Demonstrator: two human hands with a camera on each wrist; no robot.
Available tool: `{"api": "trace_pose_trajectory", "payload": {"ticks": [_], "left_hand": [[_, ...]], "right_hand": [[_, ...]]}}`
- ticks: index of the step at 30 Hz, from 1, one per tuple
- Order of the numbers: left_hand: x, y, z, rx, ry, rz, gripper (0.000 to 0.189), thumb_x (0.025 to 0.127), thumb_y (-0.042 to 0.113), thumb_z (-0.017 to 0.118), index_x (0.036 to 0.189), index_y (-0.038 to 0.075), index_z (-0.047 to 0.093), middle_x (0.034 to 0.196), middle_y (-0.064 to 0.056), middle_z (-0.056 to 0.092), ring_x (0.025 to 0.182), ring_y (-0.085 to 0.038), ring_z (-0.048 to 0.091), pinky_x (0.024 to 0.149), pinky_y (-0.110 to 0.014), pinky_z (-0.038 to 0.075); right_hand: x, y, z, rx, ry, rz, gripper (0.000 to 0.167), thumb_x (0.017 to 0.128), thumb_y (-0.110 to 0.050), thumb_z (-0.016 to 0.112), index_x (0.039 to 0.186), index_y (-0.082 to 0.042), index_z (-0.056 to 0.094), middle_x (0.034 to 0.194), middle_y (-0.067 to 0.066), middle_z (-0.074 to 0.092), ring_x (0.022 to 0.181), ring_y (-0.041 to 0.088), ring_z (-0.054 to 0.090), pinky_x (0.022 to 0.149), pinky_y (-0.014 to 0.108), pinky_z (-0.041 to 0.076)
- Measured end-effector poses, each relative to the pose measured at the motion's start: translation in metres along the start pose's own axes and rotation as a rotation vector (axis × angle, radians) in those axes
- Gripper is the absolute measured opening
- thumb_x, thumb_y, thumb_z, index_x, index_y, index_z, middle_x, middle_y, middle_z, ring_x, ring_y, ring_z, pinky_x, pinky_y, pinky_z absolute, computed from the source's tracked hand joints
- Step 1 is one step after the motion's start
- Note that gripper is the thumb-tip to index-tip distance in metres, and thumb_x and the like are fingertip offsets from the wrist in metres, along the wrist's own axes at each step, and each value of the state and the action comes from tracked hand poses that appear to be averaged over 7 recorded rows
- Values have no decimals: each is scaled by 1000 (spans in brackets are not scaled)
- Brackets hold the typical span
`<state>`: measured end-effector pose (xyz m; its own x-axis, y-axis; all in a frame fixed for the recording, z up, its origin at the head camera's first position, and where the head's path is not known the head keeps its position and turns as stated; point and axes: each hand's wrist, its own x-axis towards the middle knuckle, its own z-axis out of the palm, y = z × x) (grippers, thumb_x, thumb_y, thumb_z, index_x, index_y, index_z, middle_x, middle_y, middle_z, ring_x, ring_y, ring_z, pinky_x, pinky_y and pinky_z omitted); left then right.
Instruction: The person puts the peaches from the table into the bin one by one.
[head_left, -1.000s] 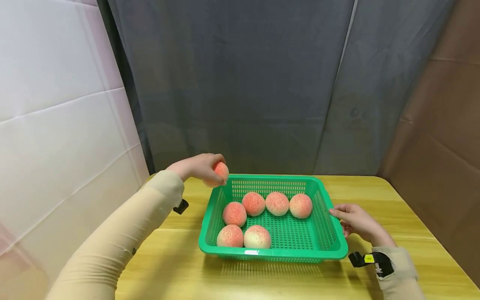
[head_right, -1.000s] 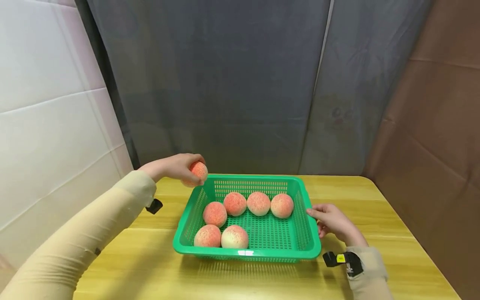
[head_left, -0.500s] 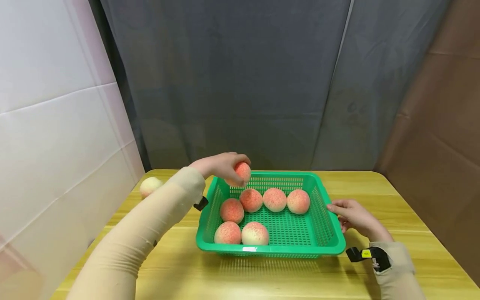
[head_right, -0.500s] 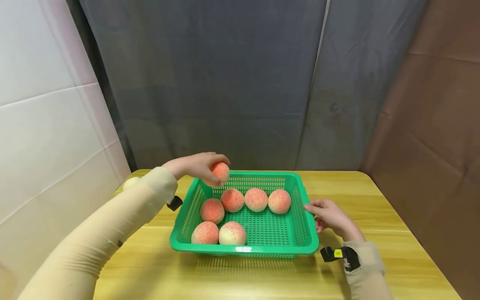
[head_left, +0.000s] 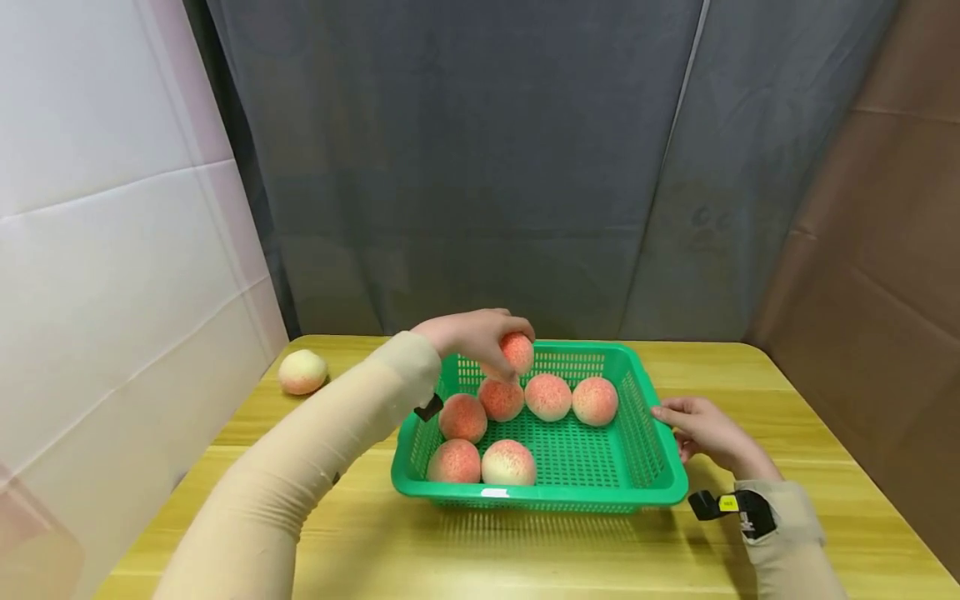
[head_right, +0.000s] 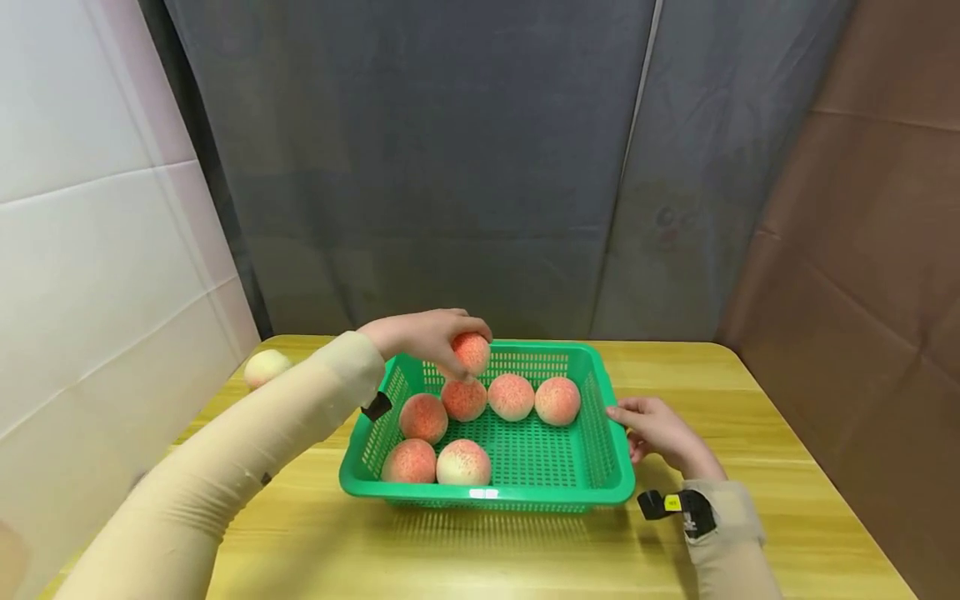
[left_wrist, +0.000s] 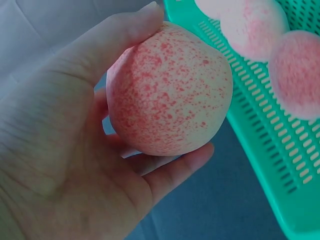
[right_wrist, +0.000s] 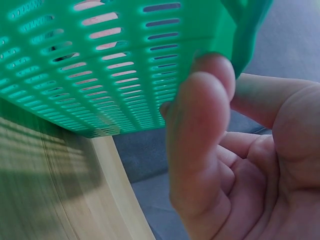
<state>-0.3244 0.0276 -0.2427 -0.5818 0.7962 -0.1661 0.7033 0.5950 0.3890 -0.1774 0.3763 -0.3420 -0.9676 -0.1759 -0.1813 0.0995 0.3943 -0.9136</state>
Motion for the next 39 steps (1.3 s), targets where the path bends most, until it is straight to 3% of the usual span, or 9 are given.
{"api": "trace_pose_trajectory", "payload": {"ticks": [9, 15, 20, 26, 34, 39], "left_hand": [[14, 13, 17, 17, -34, 41, 65, 76, 29, 75, 135, 27, 48, 116, 6, 51, 100, -12, 51, 82, -30, 46], [25, 21, 28, 82, -56, 109, 54, 77, 30, 75, 127, 24, 53, 114, 5, 51, 96, -12, 53, 79, -28, 46], [32, 32, 39, 101, -108, 165, 52, 81, 31, 76, 127, 22, 53, 116, 3, 50, 96, -12, 52, 79, -28, 46], [35, 45, 51, 122, -171, 183, 61, 81, 35, 79, 133, 21, 50, 122, 5, 48, 103, -11, 49, 84, -31, 44], [38, 57, 64, 251, -194, 197, 60, 81, 41, 77, 132, 24, 52, 126, 4, 50, 111, -14, 44, 88, -34, 43], [40, 60, 73, 334, -199, 199, 58, 80, 45, 77, 129, 22, 54, 122, 3, 50, 106, -14, 45, 84, -29, 43]], "right_hand": [[0, 4, -1, 4, -1, 11, 52, 102, -29, 50, 126, 17, 47, 67, 2, 57, 47, 9, 49, 50, 31, 51], [0, 4, -3, -5, 5, 5, 55, 102, -29, 50, 129, 18, 45, 69, 3, 57, 47, 9, 48, 50, 33, 52], [-3, 3, -4, -6, 7, 9, 51, 102, -28, 50, 125, 18, 47, 68, 2, 55, 46, 9, 48, 50, 32, 51], [-3, 1, -2, -6, 5, 6, 50, 102, -28, 51, 124, 17, 49, 64, 1, 48, 46, 9, 45, 50, 32, 51], [-3, -3, 1, -4, 28, 8, 53, 102, -26, 51, 131, 18, 43, 63, 1, 44, 45, 9, 45, 49, 32, 51], [-2, -3, 2, 6, 16, 15, 48, 102, -27, 51, 124, 16, 49, 63, 1, 42, 44, 10, 45, 49, 32, 51]]}}
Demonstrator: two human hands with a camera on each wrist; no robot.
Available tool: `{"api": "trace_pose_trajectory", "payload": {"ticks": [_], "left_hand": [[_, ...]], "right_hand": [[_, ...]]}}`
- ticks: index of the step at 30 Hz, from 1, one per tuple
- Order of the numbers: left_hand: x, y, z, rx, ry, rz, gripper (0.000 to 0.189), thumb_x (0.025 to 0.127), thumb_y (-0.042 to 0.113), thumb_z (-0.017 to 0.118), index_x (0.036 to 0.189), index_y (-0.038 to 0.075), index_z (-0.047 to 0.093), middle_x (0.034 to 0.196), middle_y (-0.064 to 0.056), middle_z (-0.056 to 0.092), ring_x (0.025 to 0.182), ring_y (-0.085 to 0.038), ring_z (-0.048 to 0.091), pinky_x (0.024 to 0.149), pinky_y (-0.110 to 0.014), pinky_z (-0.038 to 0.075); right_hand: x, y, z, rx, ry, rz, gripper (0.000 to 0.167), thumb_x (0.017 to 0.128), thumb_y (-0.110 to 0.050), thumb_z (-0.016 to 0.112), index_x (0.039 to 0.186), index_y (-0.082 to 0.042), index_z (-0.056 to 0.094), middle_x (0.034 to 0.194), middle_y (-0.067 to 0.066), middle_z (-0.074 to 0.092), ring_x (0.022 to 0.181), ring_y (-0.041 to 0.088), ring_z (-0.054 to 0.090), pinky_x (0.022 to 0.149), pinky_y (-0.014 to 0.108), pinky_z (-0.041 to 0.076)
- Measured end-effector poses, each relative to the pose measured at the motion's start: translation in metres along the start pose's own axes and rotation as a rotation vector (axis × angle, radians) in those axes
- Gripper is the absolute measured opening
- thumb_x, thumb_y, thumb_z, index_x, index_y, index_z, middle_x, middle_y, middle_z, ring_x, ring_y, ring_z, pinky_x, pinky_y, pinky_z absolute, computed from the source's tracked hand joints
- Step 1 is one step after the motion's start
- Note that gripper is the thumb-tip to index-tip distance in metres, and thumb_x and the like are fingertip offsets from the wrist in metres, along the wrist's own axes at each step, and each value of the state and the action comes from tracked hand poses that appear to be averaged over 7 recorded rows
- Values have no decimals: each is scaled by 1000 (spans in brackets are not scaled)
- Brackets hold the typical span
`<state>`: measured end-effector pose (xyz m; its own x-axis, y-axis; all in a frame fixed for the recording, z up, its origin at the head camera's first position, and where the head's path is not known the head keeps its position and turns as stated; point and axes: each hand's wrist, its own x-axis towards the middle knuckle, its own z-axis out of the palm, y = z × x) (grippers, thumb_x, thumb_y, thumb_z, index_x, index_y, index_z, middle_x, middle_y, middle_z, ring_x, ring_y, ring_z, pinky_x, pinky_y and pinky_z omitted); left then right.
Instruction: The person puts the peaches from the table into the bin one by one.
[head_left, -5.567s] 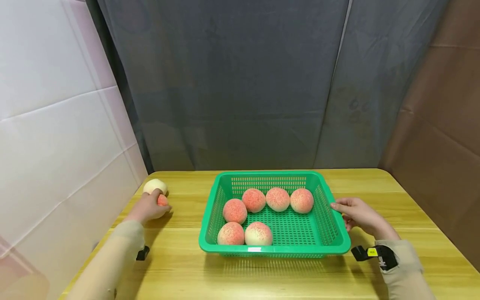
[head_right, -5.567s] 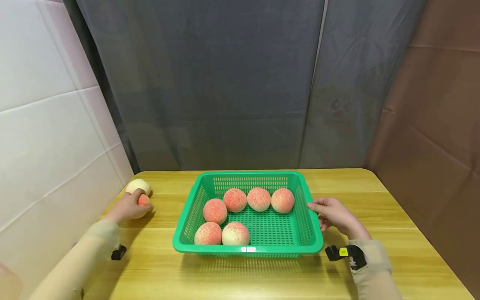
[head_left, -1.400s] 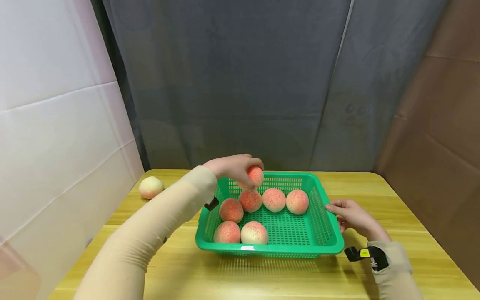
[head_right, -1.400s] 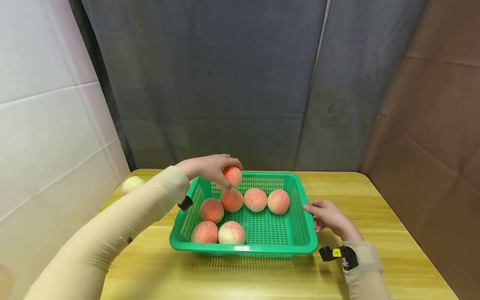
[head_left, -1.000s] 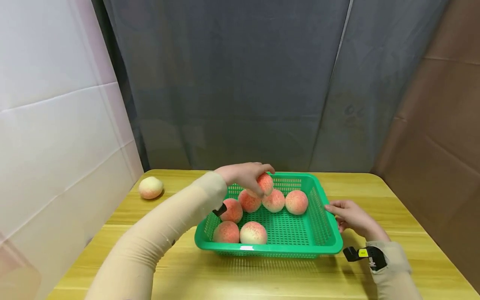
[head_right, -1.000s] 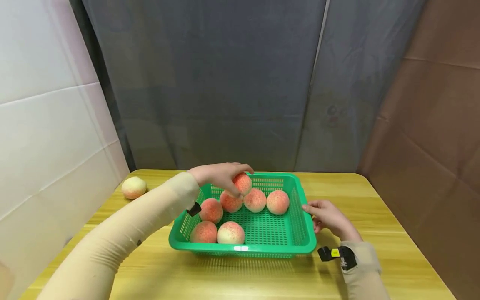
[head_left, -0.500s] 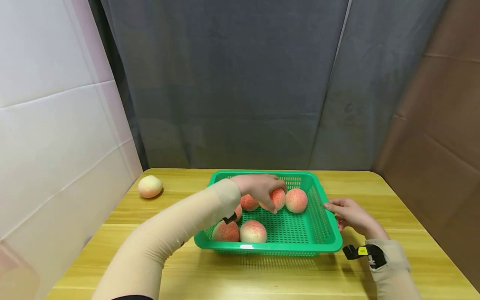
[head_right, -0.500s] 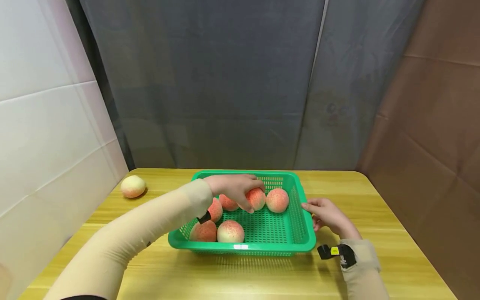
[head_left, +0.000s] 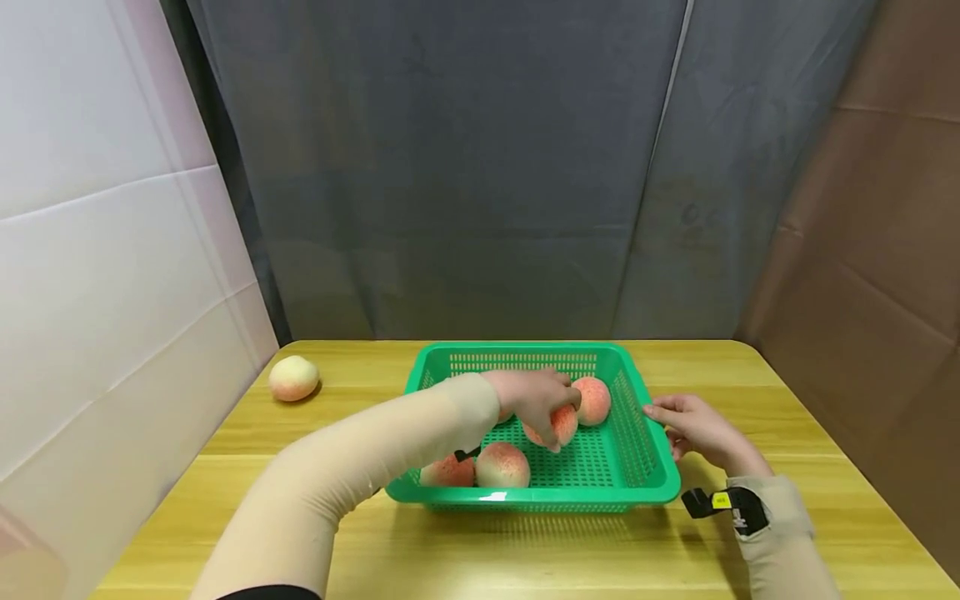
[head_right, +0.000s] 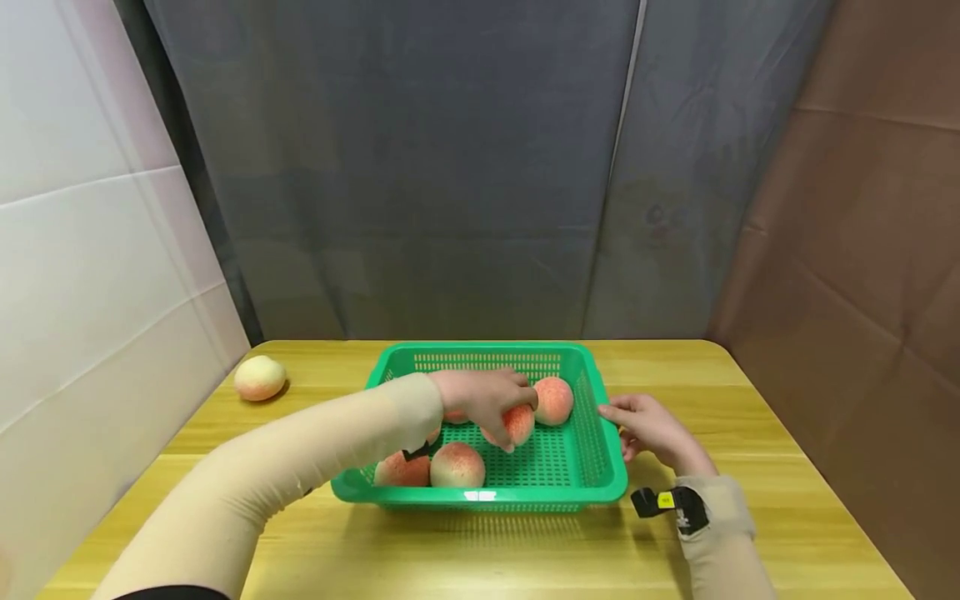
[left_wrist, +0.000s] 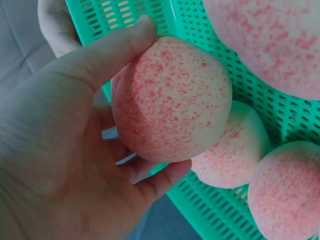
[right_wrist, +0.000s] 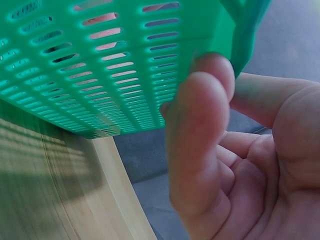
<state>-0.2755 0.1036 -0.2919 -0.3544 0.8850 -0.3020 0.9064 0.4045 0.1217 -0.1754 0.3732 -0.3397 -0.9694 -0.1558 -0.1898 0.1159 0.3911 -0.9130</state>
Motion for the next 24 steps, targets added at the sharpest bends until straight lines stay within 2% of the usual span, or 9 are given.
{"api": "trace_pose_trajectory", "payload": {"ticks": [6, 11, 14, 17, 20, 24], "left_hand": [[4, 5, 3, 41, 9, -6, 54, 81, 47, 76, 124, 22, 56, 118, 3, 52, 104, -14, 45, 81, -28, 44], [5, 10, 14, 43, 26, -2, 54, 79, 48, 77, 126, 26, 58, 119, 5, 51, 104, -17, 47, 80, -29, 45], [5, 11, 19, 73, 38, -6, 51, 78, 48, 78, 122, 27, 60, 112, 7, 50, 99, -17, 49, 78, -28, 45], [4, 12, 21, 105, 43, -11, 48, 78, 48, 78, 118, 27, 61, 105, 8, 47, 94, -15, 47, 74, -26, 44], [5, 13, 22, 151, 40, -10, 52, 78, 50, 77, 121, 26, 61, 108, 8, 46, 93, -14, 47, 72, -25, 43], [7, 15, 25, 163, 33, -18, 55, 78, 51, 77, 124, 26, 62, 119, 9, 47, 97, -12, 47, 72, -25, 44]], "right_hand": [[-1, 3, -2, -10, 4, -17, 50, 102, -28, 51, 125, 16, 49, 64, 1, 47, 45, 9, 46, 49, 33, 51], [-4, 10, 1, -8, -8, -6, 51, 102, -28, 51, 126, 17, 49, 64, 1, 48, 45, 9, 46, 49, 35, 52], [-5, 12, 2, -10, -1, -11, 50, 102, -28, 51, 125, 16, 50, 63, 1, 44, 44, 9, 44, 49, 35, 52], [-4, 11, 2, -13, -5, -21, 49, 102, -28, 51, 123, 16, 51, 64, 2, 49, 44, 9, 46, 49, 36, 52], [-2, 9, 1, -14, -18, -28, 48, 102, -28, 50, 122, 16, 52, 67, 3, 56, 44, 9, 48, 49, 36, 52], [0, 6, 0, -26, -8, -30, 47, 102, -27, 50, 121, 15, 52, 64, 1, 51, 44, 10, 48, 49, 36, 52]]}}
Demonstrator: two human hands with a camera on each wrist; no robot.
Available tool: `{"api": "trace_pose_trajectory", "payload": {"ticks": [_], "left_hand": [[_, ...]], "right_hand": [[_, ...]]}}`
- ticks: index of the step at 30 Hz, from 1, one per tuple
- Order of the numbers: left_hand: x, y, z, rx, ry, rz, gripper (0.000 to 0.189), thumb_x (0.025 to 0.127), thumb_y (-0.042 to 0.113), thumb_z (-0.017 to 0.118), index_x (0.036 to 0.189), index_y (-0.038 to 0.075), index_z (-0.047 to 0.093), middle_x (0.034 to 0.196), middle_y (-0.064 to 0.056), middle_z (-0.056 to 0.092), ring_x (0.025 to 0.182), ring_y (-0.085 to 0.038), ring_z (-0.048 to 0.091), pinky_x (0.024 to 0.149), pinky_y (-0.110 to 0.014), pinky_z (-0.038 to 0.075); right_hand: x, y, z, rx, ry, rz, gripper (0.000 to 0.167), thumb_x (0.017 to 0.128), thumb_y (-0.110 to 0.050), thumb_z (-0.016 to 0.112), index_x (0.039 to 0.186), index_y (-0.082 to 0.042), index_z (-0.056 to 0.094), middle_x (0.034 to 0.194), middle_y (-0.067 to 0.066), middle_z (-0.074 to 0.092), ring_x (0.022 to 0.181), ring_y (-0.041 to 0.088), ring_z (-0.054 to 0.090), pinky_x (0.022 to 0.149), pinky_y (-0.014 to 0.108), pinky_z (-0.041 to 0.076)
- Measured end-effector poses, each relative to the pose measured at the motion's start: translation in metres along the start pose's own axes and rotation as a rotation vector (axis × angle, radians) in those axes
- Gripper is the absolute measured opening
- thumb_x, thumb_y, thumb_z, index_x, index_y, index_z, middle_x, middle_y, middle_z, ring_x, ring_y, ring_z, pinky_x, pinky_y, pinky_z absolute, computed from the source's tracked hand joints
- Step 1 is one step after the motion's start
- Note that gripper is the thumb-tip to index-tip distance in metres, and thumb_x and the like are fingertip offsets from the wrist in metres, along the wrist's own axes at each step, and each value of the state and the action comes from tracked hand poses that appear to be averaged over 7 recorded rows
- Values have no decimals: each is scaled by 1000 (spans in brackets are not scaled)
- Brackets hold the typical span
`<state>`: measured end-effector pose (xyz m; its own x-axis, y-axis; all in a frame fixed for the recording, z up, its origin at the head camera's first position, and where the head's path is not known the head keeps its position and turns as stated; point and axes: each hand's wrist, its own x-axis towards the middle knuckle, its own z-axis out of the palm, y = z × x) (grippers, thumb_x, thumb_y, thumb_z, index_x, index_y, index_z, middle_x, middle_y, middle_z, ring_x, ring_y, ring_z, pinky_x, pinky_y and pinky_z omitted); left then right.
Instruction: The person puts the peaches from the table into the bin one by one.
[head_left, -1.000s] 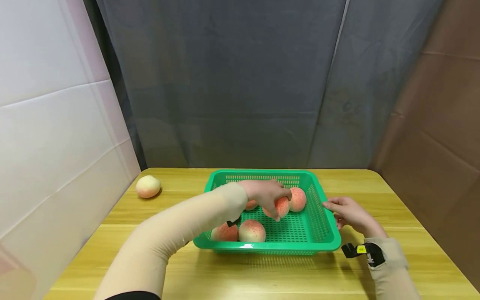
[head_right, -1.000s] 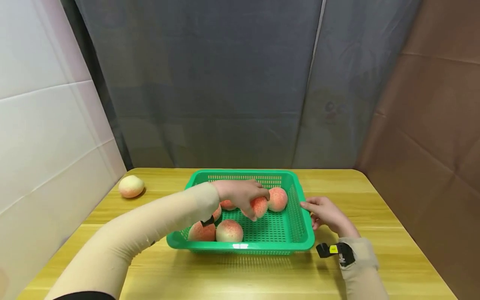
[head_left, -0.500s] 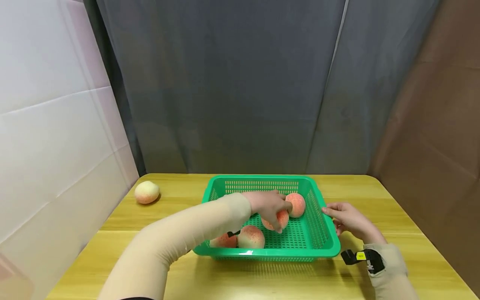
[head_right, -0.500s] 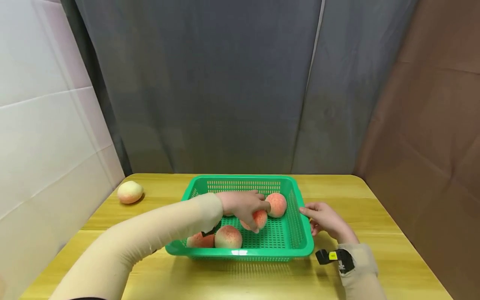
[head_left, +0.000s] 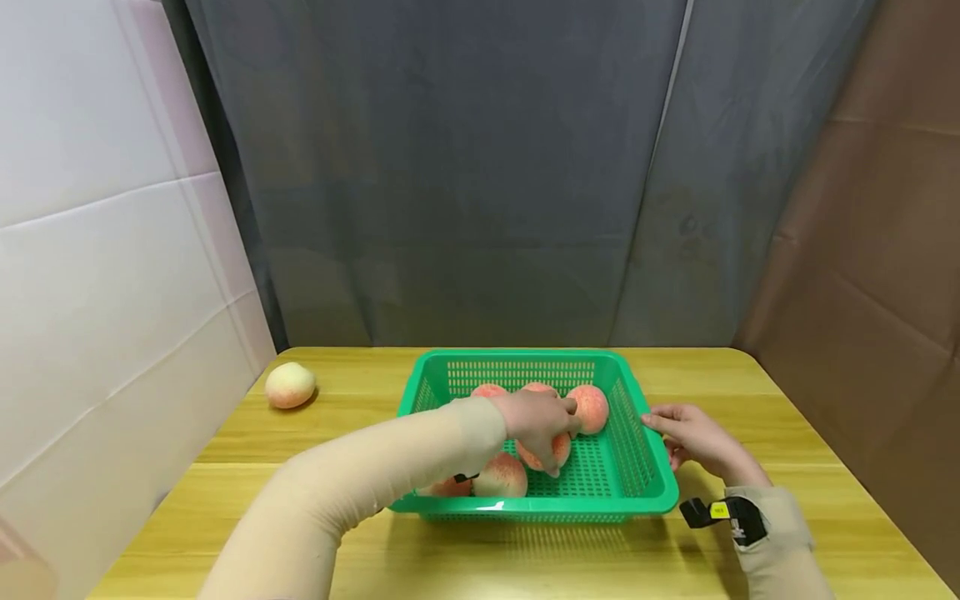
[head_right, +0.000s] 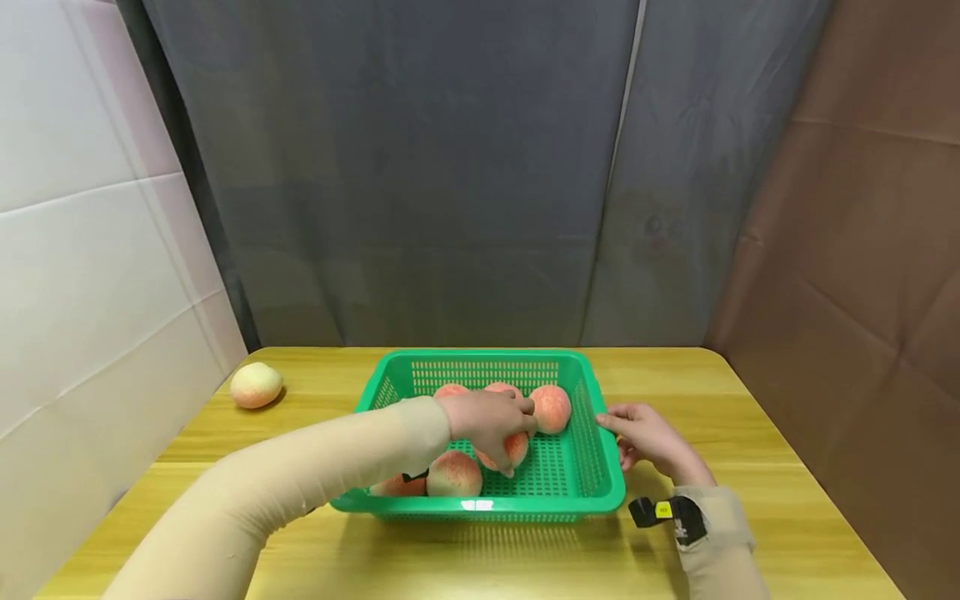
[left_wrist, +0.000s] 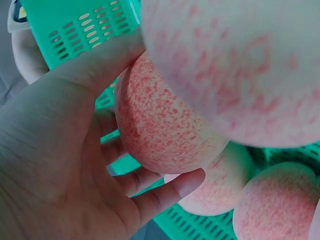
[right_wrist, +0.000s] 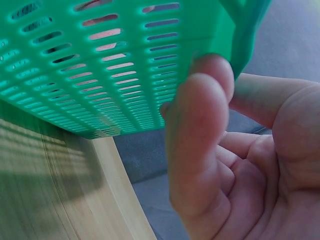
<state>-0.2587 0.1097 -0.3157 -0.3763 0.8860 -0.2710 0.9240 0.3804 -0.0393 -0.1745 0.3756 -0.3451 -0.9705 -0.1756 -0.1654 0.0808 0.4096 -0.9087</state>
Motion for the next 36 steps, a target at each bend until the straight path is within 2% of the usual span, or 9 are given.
{"api": "trace_pose_trajectory", "payload": {"ticks": [5, 9, 12, 16, 23, 25, 31, 36], "left_hand": [[-1, 2, 7, -10, -18, -16, 54, 77, 50, 78, 123, 26, 64, 124, 10, 49, 98, -11, 47, 70, -23, 44], [-3, 2, 10, 30, -18, -22, 50, 76, 53, 78, 117, 28, 63, 117, 10, 48, 101, -14, 47, 68, -25, 43], [-4, 2, 10, 35, -13, -27, 49, 76, 53, 78, 115, 28, 63, 117, 10, 49, 104, -16, 47, 68, -25, 43], [-4, 3, 10, 35, -16, -34, 51, 76, 53, 78, 118, 28, 63, 119, 10, 49, 106, -15, 45, 70, -25, 43], [-4, 3, 11, 30, -19, -38, 55, 76, 54, 78, 122, 28, 63, 127, 11, 50, 104, -12, 45, 73, -26, 44], [-4, 3, 11, 58, -12, -32, 56, 76, 55, 76, 123, 28, 63, 128, 11, 50, 104, -11, 45, 75, -26, 43], [-6, 1, 10, 200, 15, -15, 55, 77, 63, 70, 123, 34, 63, 113, 15, 52, 99, -9, 38, 82, -28, 34], [-7, 0, 10, 186, 4, -42, 53, 77, 63, 70, 121, 34, 63, 125, 19, 53, 107, -9, 37, 90, -28, 32]], "right_hand": [[2, -2, 3, -1, 13, 12, 50, 101, -28, 52, 125, 16, 49, 63, 1, 45, 44, 10, 46, 50, 35, 52], [1, -4, 3, 7, 17, 15, 54, 101, -28, 52, 131, 17, 44, 64, 2, 44, 45, 10, 45, 50, 33, 51], [1, -4, 2, 11, 12, 13, 53, 102, -27, 52, 129, 17, 45, 64, 2, 48, 45, 10, 45, 50, 33, 51], [1, -3, 2, 20, 1, 11, 52, 102, -28, 51, 127, 17, 46, 66, 2, 54, 45, 10, 47, 50, 33, 51], [-2, -4, 2, 15, 6, 3, 51, 102, -27, 51, 127, 18, 46, 67, 1, 50, 45, 9, 46, 48, 30, 50], [-2, -4, 3, 17, 9, 11, 51, 102, -27, 51, 126, 17, 47, 67, 2, 51, 45, 10, 46, 48, 30, 50], [-3, -5, 3, 8, 26, 24, 52, 102, -28, 51, 129, 16, 46, 68, 2, 47, 45, 10, 45, 49, 32, 51], [-3, -4, 4, 12, 28, 29, 51, 102, -27, 52, 128, 16, 46, 69, 3, 47, 45, 10, 45, 49, 31, 50]]}}
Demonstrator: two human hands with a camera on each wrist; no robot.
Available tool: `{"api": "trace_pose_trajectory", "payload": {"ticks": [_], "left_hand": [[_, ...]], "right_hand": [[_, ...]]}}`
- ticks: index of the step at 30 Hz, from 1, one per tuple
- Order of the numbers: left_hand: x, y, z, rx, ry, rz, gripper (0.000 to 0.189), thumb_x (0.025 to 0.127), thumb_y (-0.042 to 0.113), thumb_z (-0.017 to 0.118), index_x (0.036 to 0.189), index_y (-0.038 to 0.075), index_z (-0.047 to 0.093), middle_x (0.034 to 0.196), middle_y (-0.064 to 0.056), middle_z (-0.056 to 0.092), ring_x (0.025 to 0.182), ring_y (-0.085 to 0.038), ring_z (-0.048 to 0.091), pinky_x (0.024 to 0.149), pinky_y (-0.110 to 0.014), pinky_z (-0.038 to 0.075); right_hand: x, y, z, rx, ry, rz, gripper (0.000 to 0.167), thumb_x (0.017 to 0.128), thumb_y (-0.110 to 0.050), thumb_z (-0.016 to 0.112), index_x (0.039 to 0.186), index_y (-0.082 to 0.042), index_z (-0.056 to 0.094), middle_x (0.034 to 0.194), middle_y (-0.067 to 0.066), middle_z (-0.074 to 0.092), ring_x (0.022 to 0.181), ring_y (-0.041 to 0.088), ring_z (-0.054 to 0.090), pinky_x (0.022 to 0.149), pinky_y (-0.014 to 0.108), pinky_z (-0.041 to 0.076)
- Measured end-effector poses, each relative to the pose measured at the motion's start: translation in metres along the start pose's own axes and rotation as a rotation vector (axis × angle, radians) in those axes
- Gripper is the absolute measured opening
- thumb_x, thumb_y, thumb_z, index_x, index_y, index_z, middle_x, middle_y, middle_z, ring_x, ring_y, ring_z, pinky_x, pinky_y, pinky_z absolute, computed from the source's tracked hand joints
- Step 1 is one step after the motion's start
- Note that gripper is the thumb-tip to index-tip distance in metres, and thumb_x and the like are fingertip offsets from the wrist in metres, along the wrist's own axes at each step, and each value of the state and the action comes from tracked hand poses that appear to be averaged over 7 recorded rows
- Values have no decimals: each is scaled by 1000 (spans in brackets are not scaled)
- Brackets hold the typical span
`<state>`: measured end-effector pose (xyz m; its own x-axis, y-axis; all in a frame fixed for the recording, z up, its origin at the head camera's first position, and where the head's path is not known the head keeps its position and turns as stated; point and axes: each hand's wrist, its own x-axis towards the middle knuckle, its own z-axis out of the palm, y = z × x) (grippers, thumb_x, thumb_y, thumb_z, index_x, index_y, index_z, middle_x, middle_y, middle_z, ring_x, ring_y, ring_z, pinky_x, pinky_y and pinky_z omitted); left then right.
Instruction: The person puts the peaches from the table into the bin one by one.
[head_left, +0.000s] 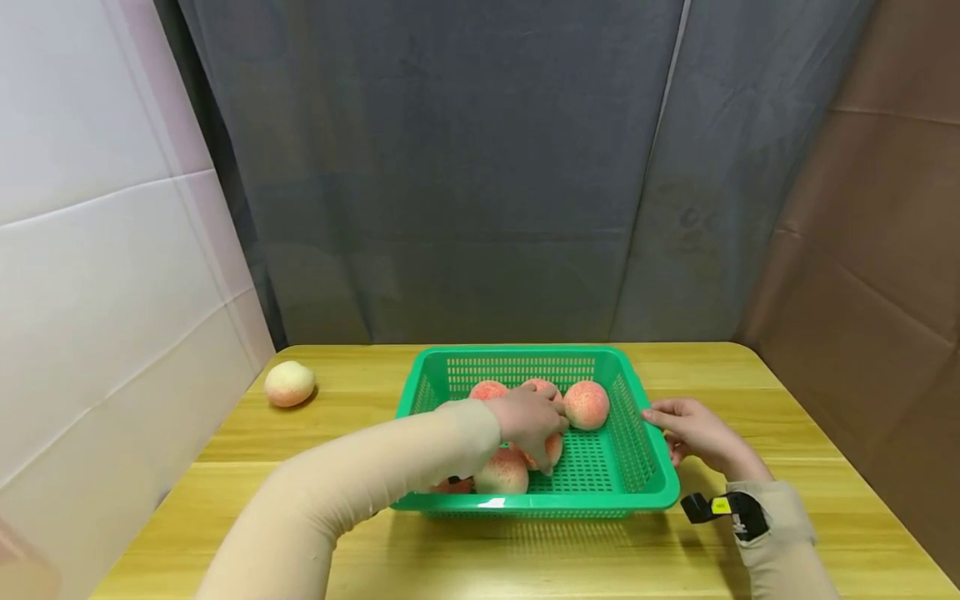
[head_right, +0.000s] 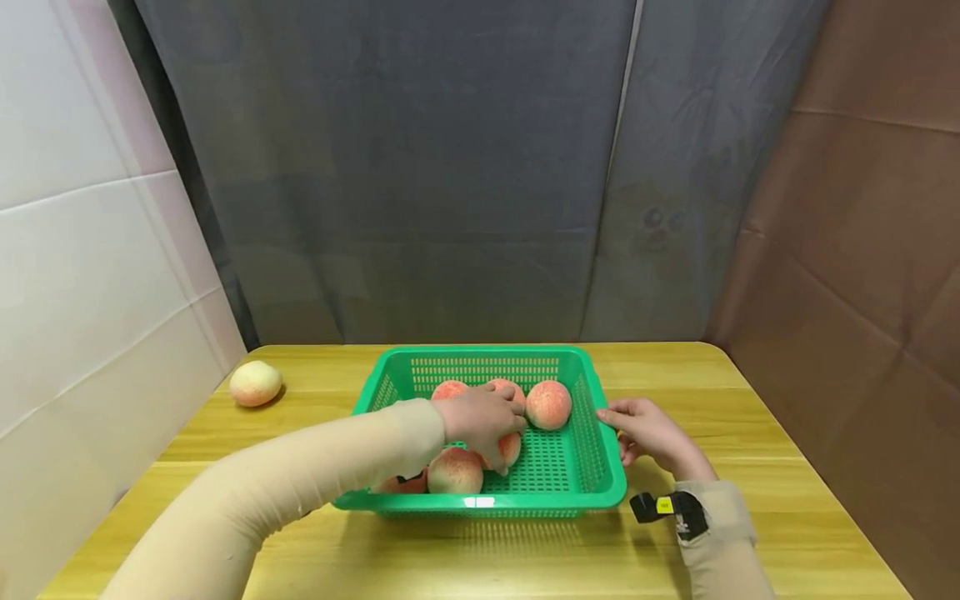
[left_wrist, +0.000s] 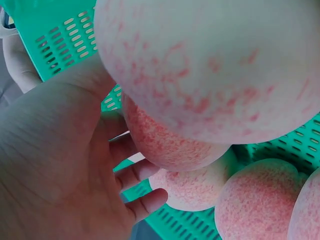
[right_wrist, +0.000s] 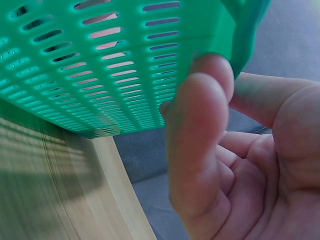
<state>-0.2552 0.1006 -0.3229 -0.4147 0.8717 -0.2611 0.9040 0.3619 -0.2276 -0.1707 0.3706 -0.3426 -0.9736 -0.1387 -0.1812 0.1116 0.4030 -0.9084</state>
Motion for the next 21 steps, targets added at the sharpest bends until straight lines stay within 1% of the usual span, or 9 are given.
{"api": "trace_pose_trajectory", "payload": {"ticks": [4, 7, 9, 14, 17, 21], "left_hand": [[0, -2, 0, -24, -17, -14, 54, 78, 62, 70, 124, 35, 63, 132, 21, 51, 109, -9, 36, 95, -29, 31], [0, -4, 1, -26, -19, -11, 55, 78, 62, 70, 125, 35, 63, 132, 21, 50, 108, -9, 36, 97, -30, 32], [0, -4, 1, -8, -21, -5, 54, 79, 63, 69, 125, 35, 62, 130, 18, 49, 110, -10, 36, 98, -31, 32], [-1, -5, 0, 41, -22, 8, 50, 81, 65, 64, 121, 36, 62, 119, 9, 43, 112, -10, 34, 92, -27, 32], [0, -5, -1, 44, -22, 11, 49, 80, 66, 65, 119, 36, 63, 115, 9, 42, 107, -10, 34, 88, -26, 32], [1, -5, -1, 36, -28, 11, 50, 79, 66, 66, 119, 37, 63, 115, 9, 43, 103, -9, 33, 86, -25, 32]], "right_hand": [[1, 0, 1, 7, -5, -1, 53, 101, -28, 52, 130, 17, 44, 72, 3, 51, 46, 10, 45, 49, 30, 50], [1, 0, 0, 7, -10, -4, 53, 102, -28, 51, 129, 17, 45, 71, 3, 52, 46, 10, 46, 49, 30, 50], [1, 0, 0, 7, -17, -6, 52, 102, -28, 51, 128, 17, 46, 71, 3, 55, 46, 10, 47, 49, 30, 50], [1, 1, -1, 4, -25, -16, 51, 102, -28, 51, 126, 17, 47, 70, 3, 56, 45, 10, 47, 48, 31, 51], [1, 1, -1, 5, -23, -19, 51, 102, -28, 51, 126, 17, 47, 70, 3, 54, 46, 9, 46, 49, 31, 51], [1, 2, -1, 13, -26, -9, 51, 102, -28, 51, 126, 17, 47, 71, 4, 58, 46, 9, 48, 49, 30, 51]]}}
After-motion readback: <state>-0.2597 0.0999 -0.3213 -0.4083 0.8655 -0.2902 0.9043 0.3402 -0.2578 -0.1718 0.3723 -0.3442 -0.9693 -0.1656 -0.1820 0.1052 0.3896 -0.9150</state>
